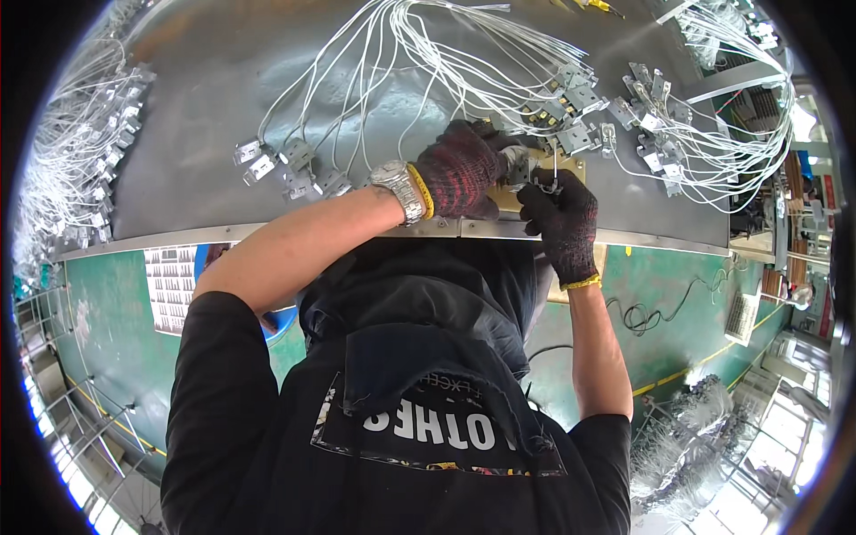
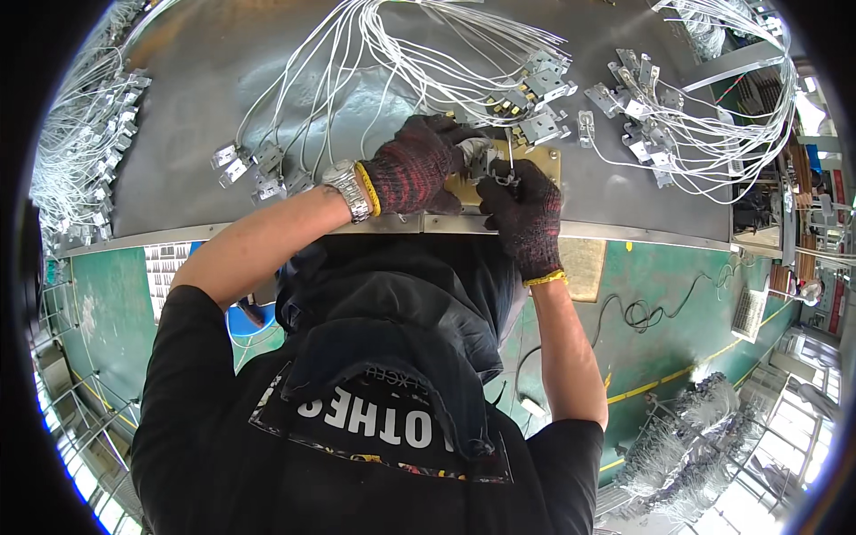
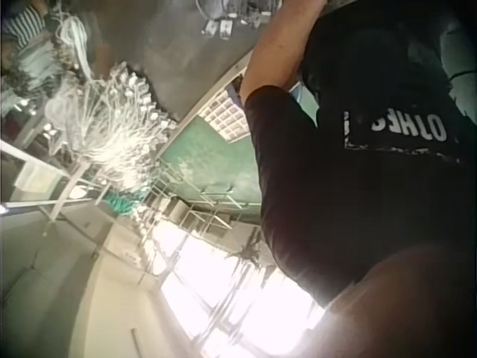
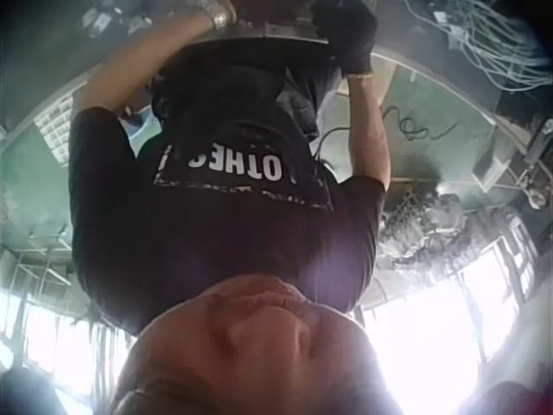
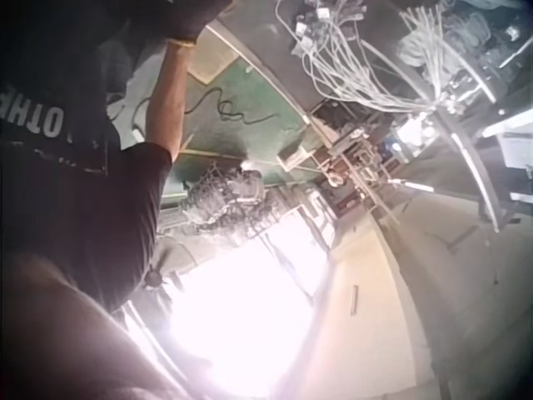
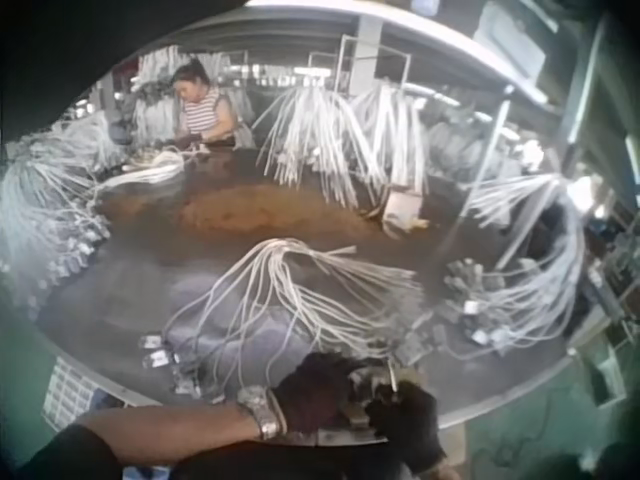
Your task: Assembling electrical wiring harnesses using a jig and manual tools.
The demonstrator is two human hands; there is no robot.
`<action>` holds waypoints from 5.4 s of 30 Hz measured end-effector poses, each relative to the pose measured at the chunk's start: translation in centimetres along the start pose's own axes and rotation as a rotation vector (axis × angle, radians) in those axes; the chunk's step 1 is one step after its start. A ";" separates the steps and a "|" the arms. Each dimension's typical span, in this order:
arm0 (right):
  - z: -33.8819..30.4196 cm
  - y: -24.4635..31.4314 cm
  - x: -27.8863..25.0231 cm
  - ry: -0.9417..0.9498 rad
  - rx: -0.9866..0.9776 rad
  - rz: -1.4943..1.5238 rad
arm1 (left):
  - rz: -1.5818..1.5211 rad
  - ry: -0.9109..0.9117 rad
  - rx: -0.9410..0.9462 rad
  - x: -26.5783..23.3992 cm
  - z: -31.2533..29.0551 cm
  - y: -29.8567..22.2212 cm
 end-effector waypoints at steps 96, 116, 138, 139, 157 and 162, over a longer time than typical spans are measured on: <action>-0.3 -0.4 0.4 -0.015 -0.131 -0.108 | -0.048 0.131 -0.069 -1.2 0.4 0.1; -0.1 -2.7 -0.9 0.035 -0.269 -0.373 | -0.067 -0.325 0.067 1.5 3.2 -0.3; -3.3 2.9 -2.7 -0.013 -0.366 -0.864 | -0.014 -0.161 -0.007 1.0 3.6 -1.1; -3.1 2.9 -2.4 -0.013 -0.365 -0.866 | -0.015 -0.162 -0.006 1.3 3.8 -1.0; -3.2 2.0 -3.3 0.013 -0.196 -0.484 | -0.010 -0.016 -0.057 1.1 3.8 -1.2; -2.2 0.1 -4.7 -0.079 -0.179 -0.372 | -0.107 -0.122 0.077 -0.3 1.0 -0.6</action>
Point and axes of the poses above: each hand's wrist, its own z-axis towards the middle knuckle, its own x-axis out of the palm, y = z × x, the point moved 1 cm from there along z, towards the middle knuckle, and after that the axes turned 14 degrees about y, right-handed, at the moved point
